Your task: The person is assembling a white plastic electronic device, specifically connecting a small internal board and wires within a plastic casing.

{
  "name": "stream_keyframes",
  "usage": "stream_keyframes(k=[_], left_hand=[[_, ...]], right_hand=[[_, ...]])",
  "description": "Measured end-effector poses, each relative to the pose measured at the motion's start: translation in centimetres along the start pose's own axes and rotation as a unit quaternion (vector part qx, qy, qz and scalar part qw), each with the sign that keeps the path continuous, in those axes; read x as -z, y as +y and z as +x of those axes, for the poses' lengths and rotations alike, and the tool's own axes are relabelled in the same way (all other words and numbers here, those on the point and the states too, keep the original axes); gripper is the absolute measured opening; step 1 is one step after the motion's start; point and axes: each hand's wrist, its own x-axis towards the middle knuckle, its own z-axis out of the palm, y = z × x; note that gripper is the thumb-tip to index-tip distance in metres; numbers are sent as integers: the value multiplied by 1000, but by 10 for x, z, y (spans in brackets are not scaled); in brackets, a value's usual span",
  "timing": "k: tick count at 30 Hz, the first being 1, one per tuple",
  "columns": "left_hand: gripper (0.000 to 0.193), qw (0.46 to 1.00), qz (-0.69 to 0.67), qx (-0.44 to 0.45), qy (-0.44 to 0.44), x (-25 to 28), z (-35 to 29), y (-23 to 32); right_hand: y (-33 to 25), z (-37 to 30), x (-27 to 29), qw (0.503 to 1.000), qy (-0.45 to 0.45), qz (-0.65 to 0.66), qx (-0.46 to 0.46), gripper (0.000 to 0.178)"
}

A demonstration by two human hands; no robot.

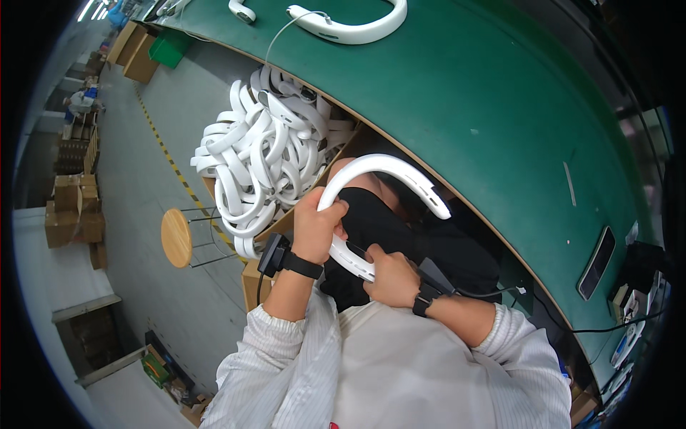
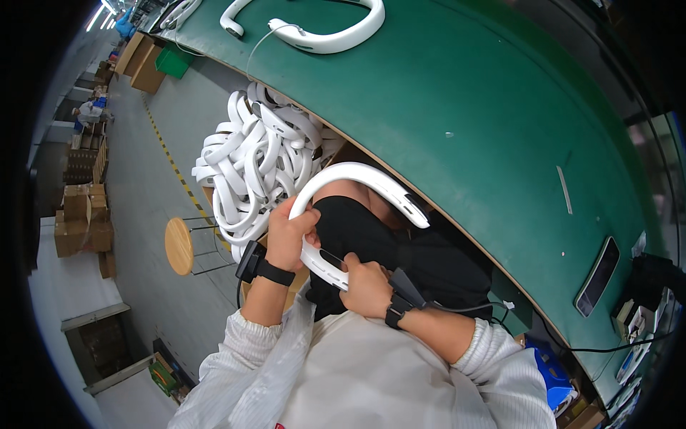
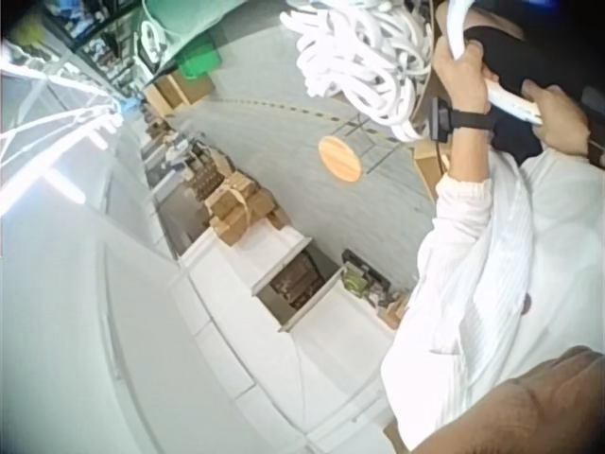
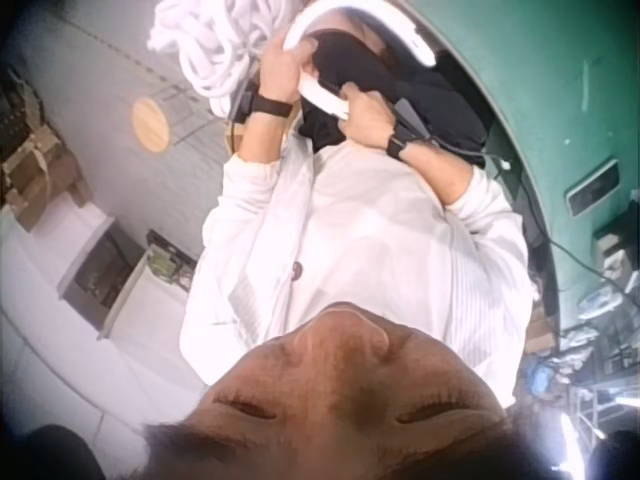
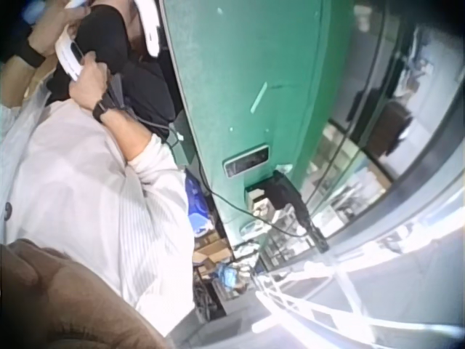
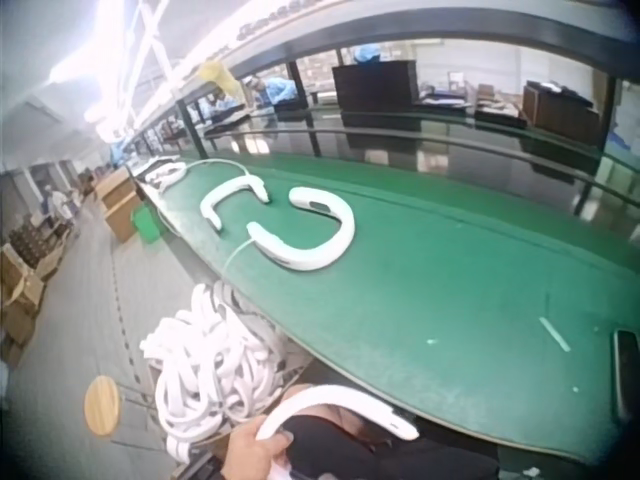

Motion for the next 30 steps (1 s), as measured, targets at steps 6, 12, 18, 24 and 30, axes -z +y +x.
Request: stream_keyframes(k=[6, 12, 18, 24, 30], left_hand=[[5, 997, 2, -11, 80, 2, -9, -4], [11, 994, 70, -83, 10, 8, -7, -3], [19, 988, 133, 16, -70, 7, -4, 26], [11, 971, 238, -26, 22, -9, 8, 19], [11, 962, 268, -10, 44, -10, 21, 5]], right_hand=[[1, 3, -7, 999, -17, -44, -8, 38], [9, 2, -2, 998, -17, -56, 18, 39], [13, 2, 13, 992, -108, 23, 56, 37], [14, 3, -8, 999, 21, -28, 6, 31], [16, 2, -8, 994, 7, -91, -59, 35]])
